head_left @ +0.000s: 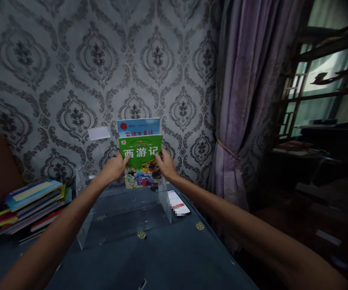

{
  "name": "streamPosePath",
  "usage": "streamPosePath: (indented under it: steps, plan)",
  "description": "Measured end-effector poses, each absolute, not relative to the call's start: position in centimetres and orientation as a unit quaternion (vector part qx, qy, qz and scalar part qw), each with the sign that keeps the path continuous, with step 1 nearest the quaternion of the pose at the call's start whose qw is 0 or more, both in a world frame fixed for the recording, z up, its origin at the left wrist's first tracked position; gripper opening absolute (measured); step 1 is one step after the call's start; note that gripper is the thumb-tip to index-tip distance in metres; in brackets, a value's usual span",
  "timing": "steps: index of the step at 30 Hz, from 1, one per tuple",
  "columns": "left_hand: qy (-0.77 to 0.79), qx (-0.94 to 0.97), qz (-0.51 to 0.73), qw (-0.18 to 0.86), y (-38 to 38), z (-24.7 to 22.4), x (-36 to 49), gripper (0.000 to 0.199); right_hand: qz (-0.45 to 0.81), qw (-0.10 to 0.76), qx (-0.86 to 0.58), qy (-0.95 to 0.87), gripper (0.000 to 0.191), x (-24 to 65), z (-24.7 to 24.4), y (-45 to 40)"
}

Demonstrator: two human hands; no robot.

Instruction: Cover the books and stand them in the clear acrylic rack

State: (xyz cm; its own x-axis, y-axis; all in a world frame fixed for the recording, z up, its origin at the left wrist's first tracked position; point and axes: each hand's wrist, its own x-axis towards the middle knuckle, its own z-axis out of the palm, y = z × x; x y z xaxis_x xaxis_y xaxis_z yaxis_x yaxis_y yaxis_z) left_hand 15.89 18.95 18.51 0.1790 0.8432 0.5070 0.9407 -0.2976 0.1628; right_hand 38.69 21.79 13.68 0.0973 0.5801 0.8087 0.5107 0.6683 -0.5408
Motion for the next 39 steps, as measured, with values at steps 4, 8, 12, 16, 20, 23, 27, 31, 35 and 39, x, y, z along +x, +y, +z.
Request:
streamPosePath:
  steps: [4,8,12,16,20,23,27,31,35,39]
  plan:
    - [-0.597,-0.761,-0.245,0.075,18.8,18.5,16.2,0.046,0.032,0.624,-0.421,-0.657,0.035,38.4,13.7,21.9]
    - [-0.602,-0.759,-0.236,0.068,18.7,18.8,16.4,0.046,0.034,0.628,-0.427,-0.649,0.032,38.3,13.6,22.0]
    - [-0.608,-0.757,-0.228,0.065,18.5,19.0,16.4,0.046,0.035,0.632,-0.426,-0.646,0.031,38.2,13.6,22.0]
    - [-0.611,-0.758,-0.217,0.071,17.7,19.0,16.3,0.05,0.045,0.632,-0.419,-0.65,0.033,38.3,13.5,21.7]
    - [-0.635,-0.738,-0.202,0.105,16.5,18.7,16.4,0.052,0.058,0.635,-0.411,-0.651,0.038,38.7,13.3,21.2]
    - [-0.651,-0.72,-0.208,0.124,15.6,18.4,16.7,0.054,0.066,0.641,-0.397,-0.654,0.041,38.9,12.9,21.0]
    - [-0.652,-0.715,-0.223,0.117,14.8,18.1,17.1,0.055,0.087,0.66,-0.364,-0.652,0.041,39.0,12.4,20.8]
    - [-0.649,-0.715,-0.238,0.102,14.5,17.8,17.1,0.056,0.109,0.669,-0.353,-0.645,0.039,39.1,12.0,20.1]
    - [-0.639,-0.722,-0.251,0.086,14.6,17.5,16.7,0.056,0.12,0.666,-0.346,-0.65,0.039,39.2,11.8,19.4]
    - [-0.618,-0.73,-0.284,0.069,15.2,17.0,16.3,0.057,0.13,0.668,-0.349,-0.644,0.04,39.3,11.8,19.0]
